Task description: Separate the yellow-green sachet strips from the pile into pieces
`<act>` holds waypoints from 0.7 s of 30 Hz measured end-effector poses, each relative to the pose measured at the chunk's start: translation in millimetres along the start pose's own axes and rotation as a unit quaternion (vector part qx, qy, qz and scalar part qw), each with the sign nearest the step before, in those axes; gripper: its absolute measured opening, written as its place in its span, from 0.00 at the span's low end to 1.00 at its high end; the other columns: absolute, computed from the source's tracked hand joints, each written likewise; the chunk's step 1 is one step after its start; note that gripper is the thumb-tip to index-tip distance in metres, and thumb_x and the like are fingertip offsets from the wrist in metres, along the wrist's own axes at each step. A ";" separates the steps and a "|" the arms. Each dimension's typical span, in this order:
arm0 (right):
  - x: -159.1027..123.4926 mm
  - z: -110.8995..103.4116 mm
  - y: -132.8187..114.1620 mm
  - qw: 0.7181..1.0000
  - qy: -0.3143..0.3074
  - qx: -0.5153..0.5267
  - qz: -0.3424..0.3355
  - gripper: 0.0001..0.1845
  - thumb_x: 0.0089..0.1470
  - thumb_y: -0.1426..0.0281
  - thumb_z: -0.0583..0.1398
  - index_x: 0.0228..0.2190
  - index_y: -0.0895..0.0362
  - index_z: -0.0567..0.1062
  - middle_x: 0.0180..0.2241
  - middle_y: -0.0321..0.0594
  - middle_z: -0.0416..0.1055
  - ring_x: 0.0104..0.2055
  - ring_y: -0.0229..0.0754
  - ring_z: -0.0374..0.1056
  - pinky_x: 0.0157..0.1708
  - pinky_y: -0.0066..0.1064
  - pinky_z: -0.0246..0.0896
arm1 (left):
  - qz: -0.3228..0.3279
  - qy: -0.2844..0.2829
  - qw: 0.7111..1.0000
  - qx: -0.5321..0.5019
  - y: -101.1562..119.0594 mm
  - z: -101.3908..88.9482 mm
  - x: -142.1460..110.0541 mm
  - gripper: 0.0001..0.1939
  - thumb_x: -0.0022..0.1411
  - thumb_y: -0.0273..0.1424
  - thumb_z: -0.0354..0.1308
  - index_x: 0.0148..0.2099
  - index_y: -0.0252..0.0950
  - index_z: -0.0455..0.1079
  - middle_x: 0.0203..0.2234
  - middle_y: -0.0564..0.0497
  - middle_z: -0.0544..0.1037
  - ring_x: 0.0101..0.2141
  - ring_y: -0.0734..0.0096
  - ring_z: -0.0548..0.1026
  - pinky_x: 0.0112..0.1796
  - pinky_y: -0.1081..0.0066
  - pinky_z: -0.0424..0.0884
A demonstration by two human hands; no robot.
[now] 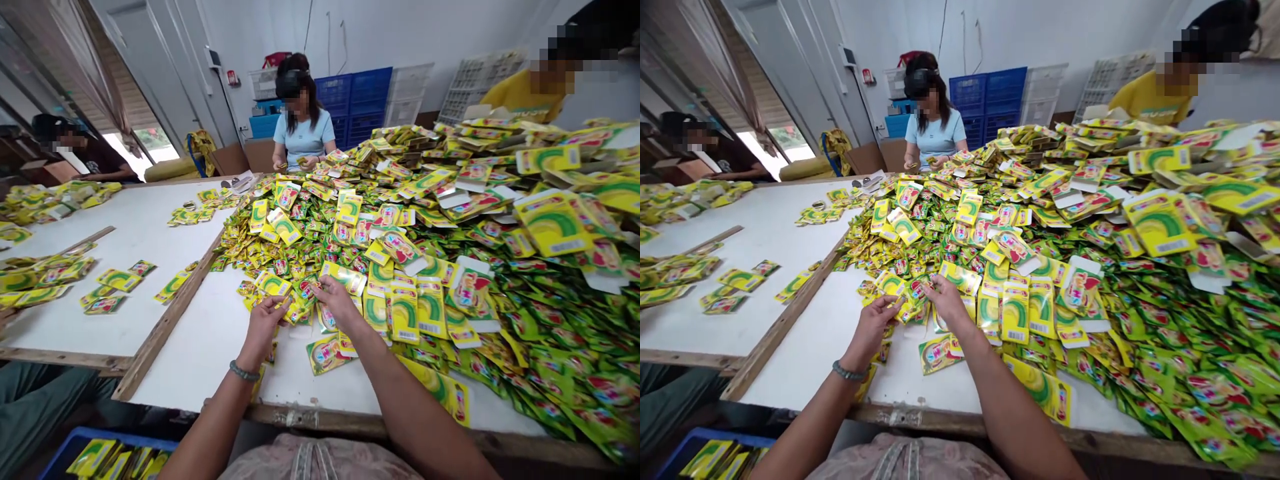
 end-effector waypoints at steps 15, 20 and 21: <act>-14.9 27.8 21.6 0.973 0.128 -0.181 -0.060 0.14 0.50 0.58 0.57 0.30 0.56 0.69 0.27 0.37 0.71 0.29 0.40 0.66 0.27 0.28 0.60 | 0.026 0.038 0.969 -0.241 0.0 20.0 -19.1 0.18 0.46 0.33 0.66 0.34 0.37 0.59 0.31 0.56 0.69 0.32 0.76 0.71 0.32 0.75 0.69; -19.2 32.4 22.1 0.988 0.083 -0.125 -0.041 0.15 0.49 0.57 0.58 0.32 0.56 0.70 0.28 0.38 0.72 0.29 0.41 0.68 0.27 0.29 0.62 | 0.051 0.063 0.983 -0.163 -0.3 12.8 -15.1 0.19 0.43 0.31 0.68 0.32 0.36 0.59 0.24 0.60 0.67 0.25 0.81 0.68 0.29 0.79 0.65; -19.2 32.5 22.1 0.993 0.065 -0.095 -0.023 0.17 0.48 0.56 0.59 0.33 0.56 0.71 0.28 0.38 0.73 0.30 0.41 0.68 0.27 0.29 0.62 | 0.053 0.056 0.986 -0.148 -0.2 9.9 -14.0 0.19 0.42 0.30 0.68 0.31 0.36 0.59 0.23 0.60 0.66 0.24 0.82 0.67 0.28 0.80 0.63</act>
Point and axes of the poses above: each hand's wrist, its own x-axis towards the middle knuckle, its own z-axis out of the palm, y = z × x, the point moved 2 cm from there along x, towards the middle knuckle
